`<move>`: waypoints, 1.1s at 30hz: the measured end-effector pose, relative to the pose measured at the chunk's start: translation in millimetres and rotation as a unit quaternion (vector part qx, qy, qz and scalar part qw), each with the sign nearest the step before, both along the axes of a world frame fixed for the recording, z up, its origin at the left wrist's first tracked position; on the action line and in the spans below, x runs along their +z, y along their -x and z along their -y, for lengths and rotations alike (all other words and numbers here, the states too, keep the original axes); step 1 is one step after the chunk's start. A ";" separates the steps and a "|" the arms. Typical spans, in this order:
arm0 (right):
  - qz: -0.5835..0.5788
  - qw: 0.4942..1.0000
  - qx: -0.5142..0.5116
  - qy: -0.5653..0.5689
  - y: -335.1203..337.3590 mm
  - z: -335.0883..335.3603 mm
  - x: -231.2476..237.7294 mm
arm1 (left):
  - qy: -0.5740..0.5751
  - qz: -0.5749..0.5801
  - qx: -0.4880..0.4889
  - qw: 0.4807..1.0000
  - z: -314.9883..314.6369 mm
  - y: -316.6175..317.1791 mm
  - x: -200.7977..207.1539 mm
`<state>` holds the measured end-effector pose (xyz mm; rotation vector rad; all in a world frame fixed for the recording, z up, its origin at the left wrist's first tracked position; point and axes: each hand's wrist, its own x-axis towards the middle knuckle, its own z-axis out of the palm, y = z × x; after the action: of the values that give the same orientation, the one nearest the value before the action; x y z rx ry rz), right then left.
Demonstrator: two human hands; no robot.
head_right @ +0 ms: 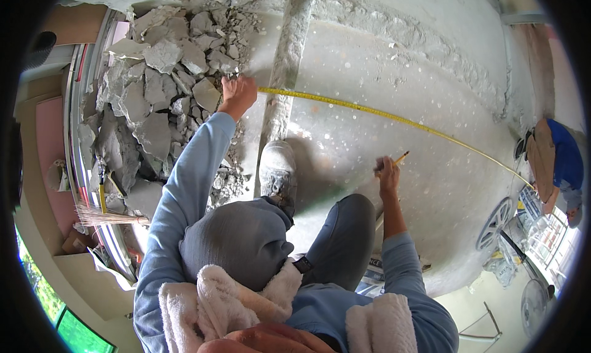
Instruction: The person kneels on a concrete floor and uses a tape measure and pencil to measure and mark lines on the floor surface. The person repeatedly extends the tape measure, marks points, and repositions to measure different sections of the floor.
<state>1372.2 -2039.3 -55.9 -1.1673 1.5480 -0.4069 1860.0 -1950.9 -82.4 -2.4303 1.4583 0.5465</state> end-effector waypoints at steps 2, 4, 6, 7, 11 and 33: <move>0.020 0.995 0.089 0.036 -39.3 21.8 5.7 | 0.003 0.004 -0.002 1.000 -0.1 0.4 -0.6; 0.037 0.991 0.132 0.011 -82.2 39.7 11.7 | 0.011 0.021 -0.012 1.000 -3.0 1.6 -2.2; 0.083 0.982 0.166 0.047 -135.2 49.5 9.7 | 0.041 0.032 -0.009 0.999 -5.0 2.5 -4.0; 0.096 0.967 0.208 0.116 -161.7 52.0 7.4 | 0.053 0.034 -0.008 0.998 -5.2 3.3 -4.5; 0.123 0.891 0.361 0.246 -243.0 71.8 -3.0 | 0.010 0.005 0.014 1.000 1.0 0.9 -2.9; -0.112 0.785 0.585 0.169 -318.4 91.4 -18.4 | 0.023 0.021 0.029 0.999 0.4 4.5 0.6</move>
<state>1690.6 -2130.7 -74.3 -2.2561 0.6598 0.3346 1855.5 -1951.3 -81.9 -2.5097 1.4028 0.4749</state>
